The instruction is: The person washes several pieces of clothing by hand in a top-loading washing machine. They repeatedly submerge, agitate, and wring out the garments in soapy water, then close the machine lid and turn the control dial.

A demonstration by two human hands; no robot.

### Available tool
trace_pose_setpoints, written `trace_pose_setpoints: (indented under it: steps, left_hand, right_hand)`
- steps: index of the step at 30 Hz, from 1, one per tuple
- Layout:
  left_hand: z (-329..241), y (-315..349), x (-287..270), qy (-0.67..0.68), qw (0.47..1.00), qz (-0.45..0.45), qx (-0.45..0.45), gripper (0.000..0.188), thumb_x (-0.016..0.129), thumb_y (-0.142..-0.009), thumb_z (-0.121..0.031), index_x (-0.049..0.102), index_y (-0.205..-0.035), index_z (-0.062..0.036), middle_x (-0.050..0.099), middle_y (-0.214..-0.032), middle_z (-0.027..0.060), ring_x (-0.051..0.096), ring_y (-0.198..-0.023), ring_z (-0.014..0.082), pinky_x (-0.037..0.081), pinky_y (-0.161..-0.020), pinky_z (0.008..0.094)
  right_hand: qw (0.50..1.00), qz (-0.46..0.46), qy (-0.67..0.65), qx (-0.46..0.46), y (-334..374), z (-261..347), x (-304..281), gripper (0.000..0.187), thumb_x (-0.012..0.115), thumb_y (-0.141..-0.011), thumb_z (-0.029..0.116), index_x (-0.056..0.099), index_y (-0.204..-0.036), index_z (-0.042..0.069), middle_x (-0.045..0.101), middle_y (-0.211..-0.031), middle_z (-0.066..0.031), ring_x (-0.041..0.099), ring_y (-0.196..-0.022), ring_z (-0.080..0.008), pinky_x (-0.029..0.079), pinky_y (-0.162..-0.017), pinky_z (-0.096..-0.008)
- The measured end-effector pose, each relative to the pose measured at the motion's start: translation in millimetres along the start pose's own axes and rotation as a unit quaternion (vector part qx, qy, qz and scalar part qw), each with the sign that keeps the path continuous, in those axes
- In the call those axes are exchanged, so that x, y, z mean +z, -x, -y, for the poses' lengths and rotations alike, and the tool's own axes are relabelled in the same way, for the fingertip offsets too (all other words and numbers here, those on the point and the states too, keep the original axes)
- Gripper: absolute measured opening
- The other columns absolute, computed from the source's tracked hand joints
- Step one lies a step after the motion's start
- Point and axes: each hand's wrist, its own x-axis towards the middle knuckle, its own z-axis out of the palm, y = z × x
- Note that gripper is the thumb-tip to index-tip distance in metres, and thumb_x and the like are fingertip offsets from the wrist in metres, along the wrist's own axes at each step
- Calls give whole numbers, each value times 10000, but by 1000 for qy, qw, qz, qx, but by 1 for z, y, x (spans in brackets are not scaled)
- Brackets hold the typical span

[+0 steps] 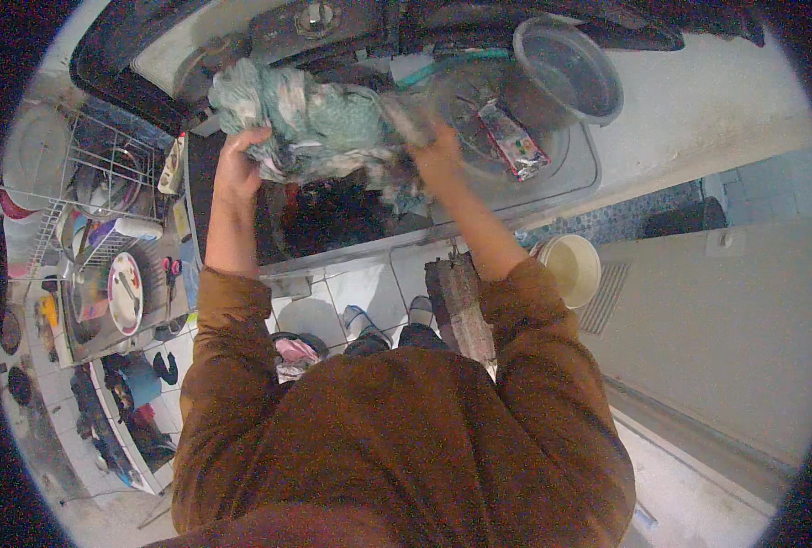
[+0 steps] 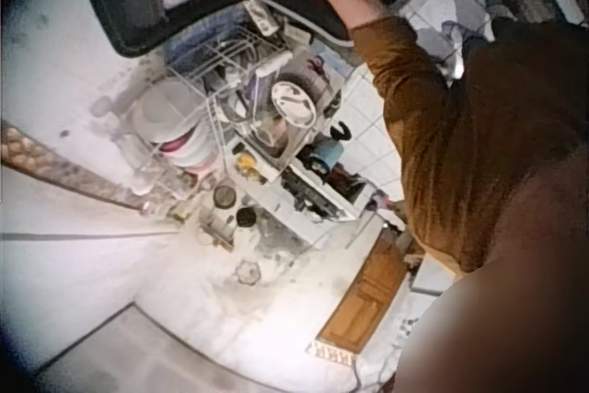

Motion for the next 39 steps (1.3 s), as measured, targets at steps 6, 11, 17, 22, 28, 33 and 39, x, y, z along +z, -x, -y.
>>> trace_pose_setpoints:
  steps: [6, 11, 17, 22, 28, 33, 39]
  left_hand:
    - [27, 0, -41, -229, 932, 235, -151, 590, 715, -727, -173, 461, -1235, -15, 547, -1169, 51, 501, -1075, 168, 352, -949, 303]
    - [26, -14, -31, -273, 924, 265, -24, 808, 759, -673, -255, 344, -1338, -58, 444, -1285, 95, 435, -1147, 192, 291, -998, 313]
    - [62, -1, 82, -396, 882, 241, 82, 1018, 699, -639, -436, 159, -1408, -44, 426, -1307, 211, 427, -1211, 298, 324, -1003, 341]
    - [123, -2, 81, -642, 753, 139, 36, 929, 703, -625, -461, 316, -1283, 69, 541, -1107, 277, 546, -1023, 391, 432, -887, 395]
    - [109, 5, 96, -668, 731, 128, 43, 976, 712, -603, -541, 346, -1239, 103, 466, -1190, 305, 505, -1081, 388, 411, -906, 409]
    - [126, 10, 87, -631, 753, 37, 186, 1088, 739, -571, -563, 267, -1292, 102, 254, -1356, 313, 441, -1155, 395, 385, -950, 402]
    - [142, 10, 113, -659, 738, 39, 140, 1197, 786, -544, -477, 101, -1350, 85, 202, -1392, 291, 434, -1169, 383, 395, -947, 393]
  right_hand:
    - [898, -52, -421, 118, -24, 57, -16, 469, 576, -719, 67, 473, -1175, 29, 540, -1052, -103, 549, -954, -225, 456, -840, -359]
    - [860, -54, -484, 148, -40, 76, -46, 385, 490, -763, 182, 500, -1119, 35, 569, -1053, -115, 565, -959, -259, 464, -843, -404]
    - [853, -87, -465, 219, -70, 10, -48, 458, 503, -758, 210, 489, -1174, 19, 571, -1103, -166, 583, -934, -297, 460, -846, -412]
    - [980, -51, 194, -9, -90, -86, -81, 576, 656, -744, 337, 501, -1185, 1, 592, -1067, -155, 596, -905, -264, 443, -842, -342]
    - [950, 37, 298, -82, -105, -22, -23, 581, 685, -665, 446, 591, -1066, 36, 574, -1094, -190, 536, -1029, -337, 408, -898, -410]
    - [945, 18, 313, -91, -98, -2, -25, 472, 682, -646, 374, 615, -989, 57, 583, -1024, -171, 544, -978, -329, 430, -838, -394]
    - [925, -44, 355, -128, -104, -42, -11, 392, 655, -671, 326, 610, -945, 49, 583, -982, -153, 549, -942, -323, 423, -819, -395]
